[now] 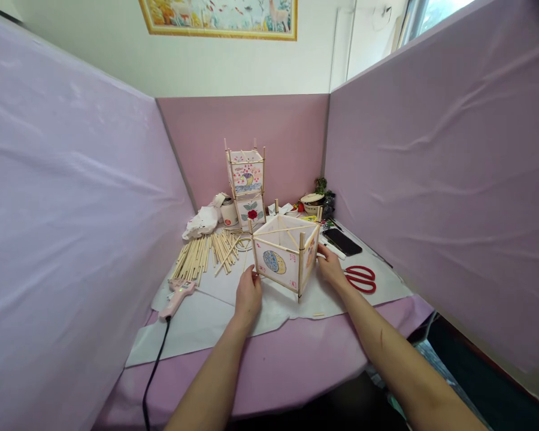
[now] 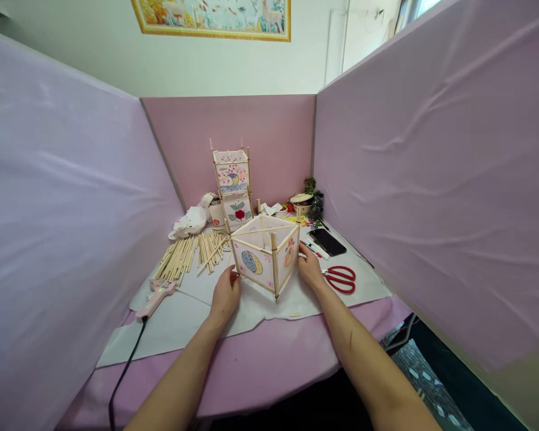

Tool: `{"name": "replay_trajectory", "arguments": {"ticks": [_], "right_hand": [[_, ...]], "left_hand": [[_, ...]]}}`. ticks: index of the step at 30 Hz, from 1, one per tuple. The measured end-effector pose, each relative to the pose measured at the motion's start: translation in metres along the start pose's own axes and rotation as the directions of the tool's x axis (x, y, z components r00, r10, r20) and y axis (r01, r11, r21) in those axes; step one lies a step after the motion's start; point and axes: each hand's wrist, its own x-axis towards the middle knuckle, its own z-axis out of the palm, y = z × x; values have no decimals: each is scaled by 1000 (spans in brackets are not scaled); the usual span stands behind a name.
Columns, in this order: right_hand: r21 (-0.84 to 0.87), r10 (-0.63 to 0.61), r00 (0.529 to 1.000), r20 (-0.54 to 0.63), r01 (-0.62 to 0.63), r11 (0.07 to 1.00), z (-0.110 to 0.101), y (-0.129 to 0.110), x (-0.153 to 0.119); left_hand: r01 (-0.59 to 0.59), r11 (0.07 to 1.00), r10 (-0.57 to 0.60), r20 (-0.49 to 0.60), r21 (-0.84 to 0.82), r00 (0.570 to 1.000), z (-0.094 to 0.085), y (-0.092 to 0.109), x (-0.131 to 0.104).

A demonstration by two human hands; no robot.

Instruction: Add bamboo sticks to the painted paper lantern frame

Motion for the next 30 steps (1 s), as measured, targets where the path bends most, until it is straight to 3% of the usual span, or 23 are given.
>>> {"name": "replay_trajectory", "arguments": {"ticks": [8, 12, 15, 19, 21, 22, 24, 26, 28, 30], "right_hand": [[-40, -38, 997, 65, 41, 998, 7, -18, -26], [-51, -61, 993, 100, 67, 996, 9, -27, -34], [-45, -59, 993, 103, 64, 997, 10, -27, -34], [-48, -62, 992, 109, 67, 997, 11, -22, -32], [-50, -75, 992, 98, 81, 995, 11, -21, -33], [-50, -87, 992, 95, 92, 995, 11, -21, -34], [-46, -118, 987, 108, 123, 991, 11, -22, -36], [-38, -160, 977, 143, 167, 985, 11, -24, -39], [-26, -194, 964, 181, 202, 979, 12, -27, -42], [-13, -213, 955, 207, 220, 975, 12, -29, -44]], "left_hand": [[23, 961, -7, 59, -277, 998, -1, -12, 20], [83, 953, -112, -85, -290, 990, -19, -11, 25], [18, 965, -92, -272, -262, 958, -50, 17, 31], [-217, 965, 153, -357, -145, 922, -102, 105, 58], [-318, 947, 296, -253, -50, 921, -116, 158, 81], [-340, 940, 335, -143, -16, 931, -117, 182, 93], [-314, 946, 307, 85, 84, 948, -109, 220, 118], [-209, 951, 133, 308, 227, 942, -91, 241, 139], [-79, 892, -128, 416, 445, 900, -69, 248, 154], [3, 864, -273, 463, 504, 843, -50, 245, 161]]}}
